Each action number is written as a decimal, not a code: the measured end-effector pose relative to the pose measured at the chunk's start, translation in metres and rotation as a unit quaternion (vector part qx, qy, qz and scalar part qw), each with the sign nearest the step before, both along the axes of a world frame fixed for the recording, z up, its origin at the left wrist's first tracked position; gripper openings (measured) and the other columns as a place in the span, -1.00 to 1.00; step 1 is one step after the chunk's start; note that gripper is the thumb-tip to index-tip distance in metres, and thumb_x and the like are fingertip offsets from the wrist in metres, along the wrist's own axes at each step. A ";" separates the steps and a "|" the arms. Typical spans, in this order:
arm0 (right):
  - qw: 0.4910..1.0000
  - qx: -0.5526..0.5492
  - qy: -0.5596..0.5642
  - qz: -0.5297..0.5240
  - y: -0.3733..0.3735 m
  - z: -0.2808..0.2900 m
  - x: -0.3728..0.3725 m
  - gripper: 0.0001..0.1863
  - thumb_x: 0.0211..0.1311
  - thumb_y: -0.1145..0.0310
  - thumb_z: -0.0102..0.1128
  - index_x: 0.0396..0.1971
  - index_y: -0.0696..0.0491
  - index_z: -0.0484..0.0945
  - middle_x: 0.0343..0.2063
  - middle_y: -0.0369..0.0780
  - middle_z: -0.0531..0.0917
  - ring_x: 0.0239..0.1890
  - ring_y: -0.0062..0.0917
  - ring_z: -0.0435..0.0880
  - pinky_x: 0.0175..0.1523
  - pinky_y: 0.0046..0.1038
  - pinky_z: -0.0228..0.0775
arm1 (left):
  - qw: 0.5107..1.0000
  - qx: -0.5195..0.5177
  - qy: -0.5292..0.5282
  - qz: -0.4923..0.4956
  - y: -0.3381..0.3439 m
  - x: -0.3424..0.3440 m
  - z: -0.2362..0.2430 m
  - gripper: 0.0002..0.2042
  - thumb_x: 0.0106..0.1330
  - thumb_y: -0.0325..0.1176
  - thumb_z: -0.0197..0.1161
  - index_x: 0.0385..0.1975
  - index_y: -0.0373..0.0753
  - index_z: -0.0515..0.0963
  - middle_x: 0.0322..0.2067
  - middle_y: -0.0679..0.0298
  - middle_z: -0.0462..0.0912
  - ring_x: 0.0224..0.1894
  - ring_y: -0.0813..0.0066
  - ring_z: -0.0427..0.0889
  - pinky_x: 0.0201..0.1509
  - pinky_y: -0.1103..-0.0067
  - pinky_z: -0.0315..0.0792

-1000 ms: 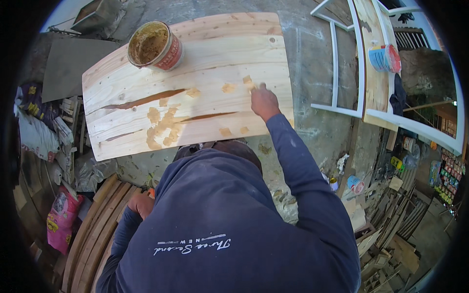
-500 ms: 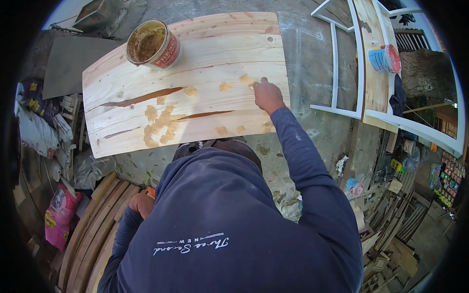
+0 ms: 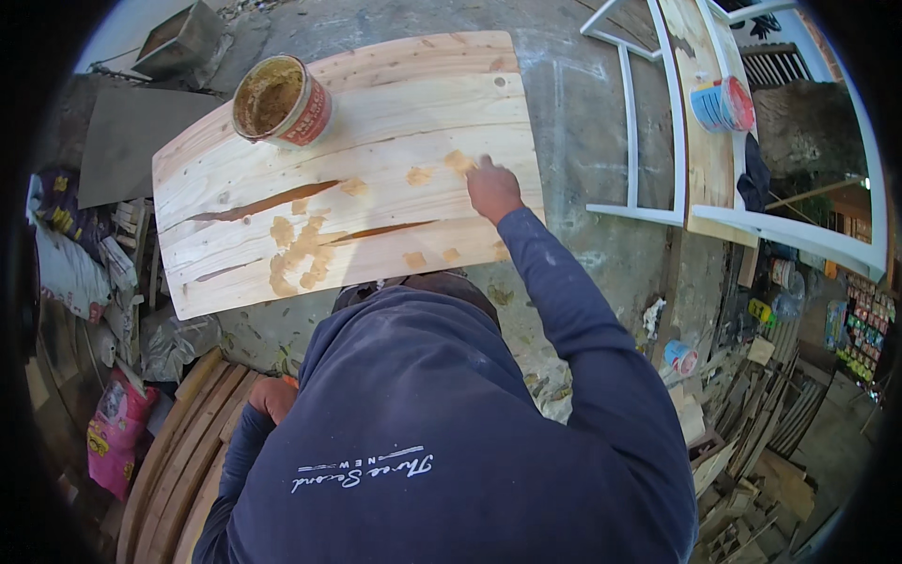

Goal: The person applies glue into cracks on a wooden board from a bottle and spreads it by hand, wipes the wood surface with a cloth, and spreads wood filler onto imperfections using a small applicator.

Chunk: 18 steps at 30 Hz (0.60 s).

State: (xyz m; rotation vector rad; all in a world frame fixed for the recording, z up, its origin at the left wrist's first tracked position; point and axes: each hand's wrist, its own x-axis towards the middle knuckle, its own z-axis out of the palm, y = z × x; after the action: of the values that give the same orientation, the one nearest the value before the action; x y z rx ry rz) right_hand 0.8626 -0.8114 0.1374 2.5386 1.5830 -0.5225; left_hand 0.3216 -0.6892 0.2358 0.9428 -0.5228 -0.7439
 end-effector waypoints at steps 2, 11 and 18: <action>0.995 0.087 -0.016 0.035 -0.001 -0.006 0.013 -0.84 0.21 0.40 0.23 -0.33 0.11 0.75 -0.17 -0.01 0.65 -0.20 -0.12 0.77 -0.13 -0.18 0.67 | 1.000 0.000 0.000 -0.010 0.005 0.000 -0.005 -0.39 0.51 -0.15 0.28 0.42 -0.39 0.35 0.49 0.06 0.30 0.53 0.18 0.21 0.58 0.44 0.08; 0.997 0.014 -0.009 -0.075 -0.014 -0.021 0.049 -0.68 0.30 0.44 0.13 0.03 0.03 0.65 -0.03 0.03 0.57 -0.09 -0.02 0.73 0.00 -0.05 0.62 | 1.000 0.005 -0.004 -0.001 -0.001 -0.012 -0.010 -0.39 0.50 -0.14 0.29 0.41 -0.39 0.36 0.48 0.06 0.31 0.52 0.18 0.22 0.57 0.44 0.09; 0.999 0.017 -0.034 -0.030 -0.005 -0.007 0.057 -0.79 0.28 0.40 0.18 -0.14 0.02 0.71 -0.05 -0.03 0.60 -0.13 -0.10 0.76 -0.03 -0.13 0.65 | 1.000 0.001 -0.004 -0.008 0.003 -0.017 -0.014 -0.39 0.50 -0.14 0.30 0.40 -0.39 0.37 0.47 0.06 0.32 0.51 0.18 0.24 0.56 0.43 0.10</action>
State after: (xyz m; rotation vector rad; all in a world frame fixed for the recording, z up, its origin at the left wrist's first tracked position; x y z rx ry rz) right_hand 0.9193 -0.8165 0.1299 2.6064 1.5090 -0.4151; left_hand 0.3049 -0.6866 0.2215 0.9451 -0.5369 -0.7559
